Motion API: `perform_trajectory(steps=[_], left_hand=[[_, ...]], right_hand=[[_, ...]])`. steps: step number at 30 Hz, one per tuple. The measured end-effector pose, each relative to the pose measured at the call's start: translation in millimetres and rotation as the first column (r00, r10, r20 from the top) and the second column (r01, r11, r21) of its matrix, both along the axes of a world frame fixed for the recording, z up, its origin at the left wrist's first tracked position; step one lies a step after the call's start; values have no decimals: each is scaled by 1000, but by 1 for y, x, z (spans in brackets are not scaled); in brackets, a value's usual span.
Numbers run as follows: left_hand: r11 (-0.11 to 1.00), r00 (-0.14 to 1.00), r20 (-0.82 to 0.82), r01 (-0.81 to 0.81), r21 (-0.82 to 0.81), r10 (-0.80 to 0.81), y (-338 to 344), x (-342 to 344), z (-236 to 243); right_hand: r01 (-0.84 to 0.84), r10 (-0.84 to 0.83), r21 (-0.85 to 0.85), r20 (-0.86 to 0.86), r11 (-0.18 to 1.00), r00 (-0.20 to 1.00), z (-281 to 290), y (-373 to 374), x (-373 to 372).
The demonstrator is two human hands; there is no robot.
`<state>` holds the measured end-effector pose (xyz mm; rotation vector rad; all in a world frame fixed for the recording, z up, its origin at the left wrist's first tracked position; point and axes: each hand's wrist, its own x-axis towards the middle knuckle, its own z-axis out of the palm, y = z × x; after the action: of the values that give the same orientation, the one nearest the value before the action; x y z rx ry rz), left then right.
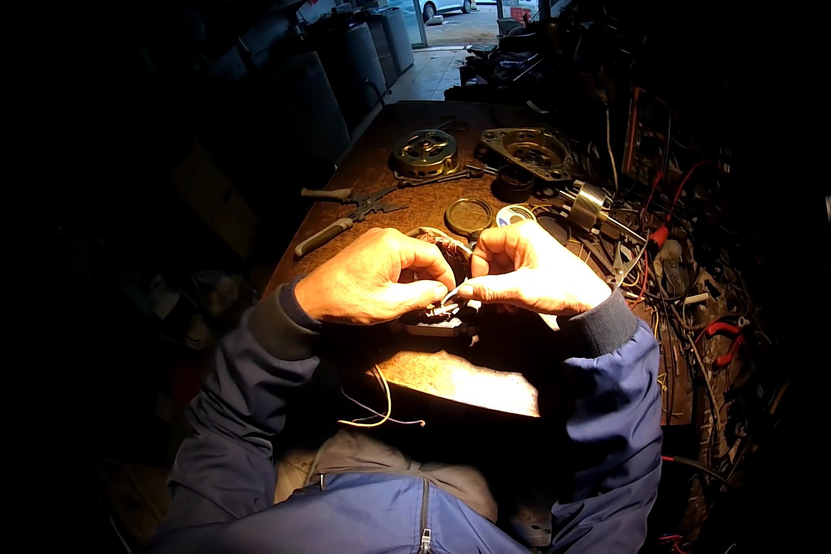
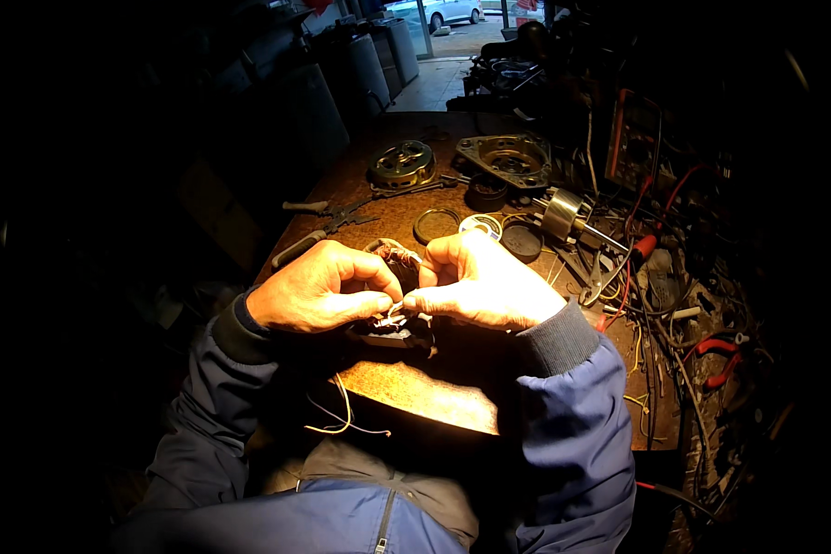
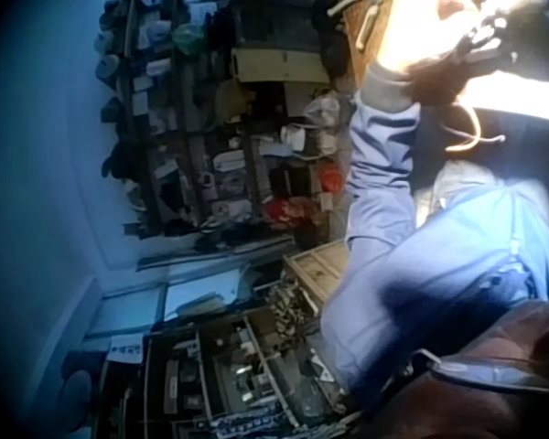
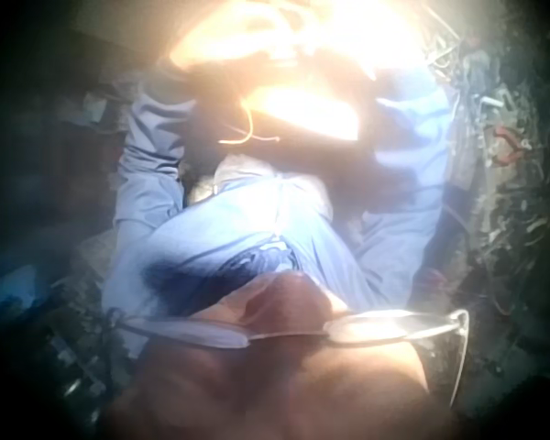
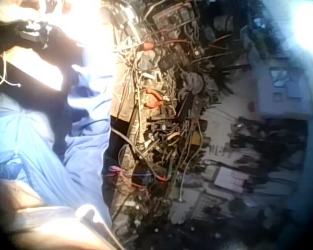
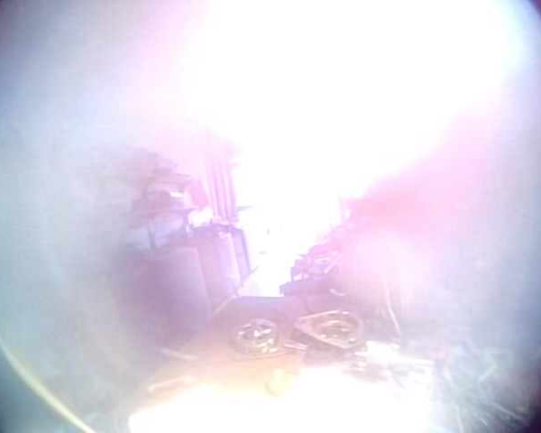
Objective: The person works at a cluttered workbench, manipulating wires on a cylindrical copper-wound component. They use pliers to strip and adjust wires, then open a drawer to retrieve small parts from a plastic bag before returning to the component.
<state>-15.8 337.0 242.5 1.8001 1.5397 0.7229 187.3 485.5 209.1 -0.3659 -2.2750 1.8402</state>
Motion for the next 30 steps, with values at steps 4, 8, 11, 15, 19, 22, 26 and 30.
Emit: perform_trajectory(steps=[4,8,11,15,19,22,26,30], left_hand=[[1000,1000,2,4,18,-4,0,0,0],[996,998,-55,39,81,-34,-1,-1,-2],[996,998,-45,41,82,-37,-5,-1,-4],[987,994,-108,4,158,13,-11,7,-6],[943,990,-138,11,334,38,-16,15,-10],[932,992,-106,-22,361,65,-15,12,-19],[891,988,-120,-37,453,102,-17,16,-23],[816,954,-244,-1,578,174,-28,26,-25]], right_hand=[[8,-8,31,-15,999,1000,-1,1,1],[-38,38,-32,-7,999,999,-2,3,0],[-58,59,-75,7,995,998,3,2,3],[-72,74,-94,17,993,997,4,3,4],[-84,85,-84,0,993,996,2,5,4],[-91,89,-133,-19,987,996,1,5,4],[-84,77,-116,-65,990,995,-2,5,3],[-79,70,-96,-97,992,993,-7,6,0]])
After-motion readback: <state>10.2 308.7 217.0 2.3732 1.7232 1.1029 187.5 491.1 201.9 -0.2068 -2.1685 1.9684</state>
